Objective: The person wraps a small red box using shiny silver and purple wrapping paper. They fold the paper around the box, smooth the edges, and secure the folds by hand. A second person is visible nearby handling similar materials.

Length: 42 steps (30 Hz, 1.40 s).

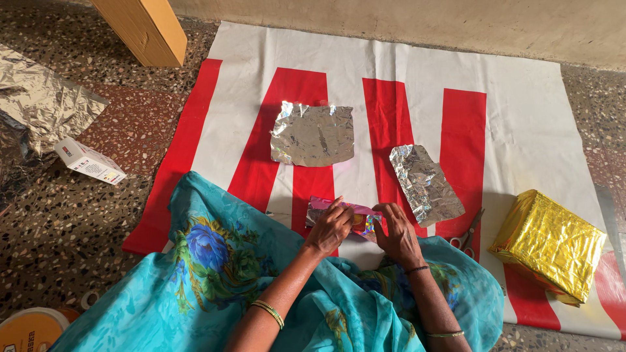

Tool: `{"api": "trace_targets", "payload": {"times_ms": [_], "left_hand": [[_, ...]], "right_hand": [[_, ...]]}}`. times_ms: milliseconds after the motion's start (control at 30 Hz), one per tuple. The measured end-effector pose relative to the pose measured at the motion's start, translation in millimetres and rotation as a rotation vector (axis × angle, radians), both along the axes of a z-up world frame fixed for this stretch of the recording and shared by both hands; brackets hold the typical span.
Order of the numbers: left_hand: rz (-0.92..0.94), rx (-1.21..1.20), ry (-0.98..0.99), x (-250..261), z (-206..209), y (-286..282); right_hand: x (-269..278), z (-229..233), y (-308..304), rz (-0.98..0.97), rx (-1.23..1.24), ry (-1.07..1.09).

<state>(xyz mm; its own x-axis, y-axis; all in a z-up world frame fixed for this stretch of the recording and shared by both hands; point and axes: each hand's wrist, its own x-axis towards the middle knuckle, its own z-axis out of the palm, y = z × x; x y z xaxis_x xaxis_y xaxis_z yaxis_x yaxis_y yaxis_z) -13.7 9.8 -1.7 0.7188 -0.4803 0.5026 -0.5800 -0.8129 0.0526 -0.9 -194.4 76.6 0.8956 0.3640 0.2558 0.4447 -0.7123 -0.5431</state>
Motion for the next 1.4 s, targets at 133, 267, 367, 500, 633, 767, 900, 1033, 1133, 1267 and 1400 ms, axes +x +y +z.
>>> {"api": "trace_targets", "payload": {"times_ms": [133, 267, 367, 500, 633, 767, 900, 1033, 1133, 1267, 1400], "left_hand": [[0.000, 0.009, -0.042, 0, 1, 0], [-0.014, 0.034, -0.002, -2, 4, 1], [-0.014, 0.025, -0.009, -5, 8, 1], [0.012, 0.017, -0.013, -5, 12, -1], [0.019, 0.044, 0.038, -4, 15, 0], [0.020, -0.055, 0.245, 0, 22, 2], [0.080, -0.088, 0.333, 12, 28, -5], [0.064, 0.043, 0.397, 21, 28, -10], [0.058, -0.018, 0.349, 19, 23, -8], [0.088, -0.041, 0.337, 19, 19, -6], [0.125, 0.037, 0.369, 23, 22, -11]], "right_hand": [[-2, 10, 9, 0.140, 0.047, -0.117], [-2, 0, 17, 0.230, -0.043, -0.185], [-2, -12, 15, 0.202, -0.039, -0.084], [-2, -22, 10, 0.218, -0.006, -0.097], [-2, -24, 10, 0.213, 0.036, -0.037], [0, -24, 12, 0.199, 0.084, 0.038], [2, -23, 12, 0.244, 0.040, -0.066], [2, -18, 14, 0.256, 0.057, -0.064], [2, -17, 14, 0.255, 0.052, -0.077], [3, -25, 17, 0.208, 0.115, -0.005], [-1, -39, 19, 0.062, 0.217, 0.171]]}}
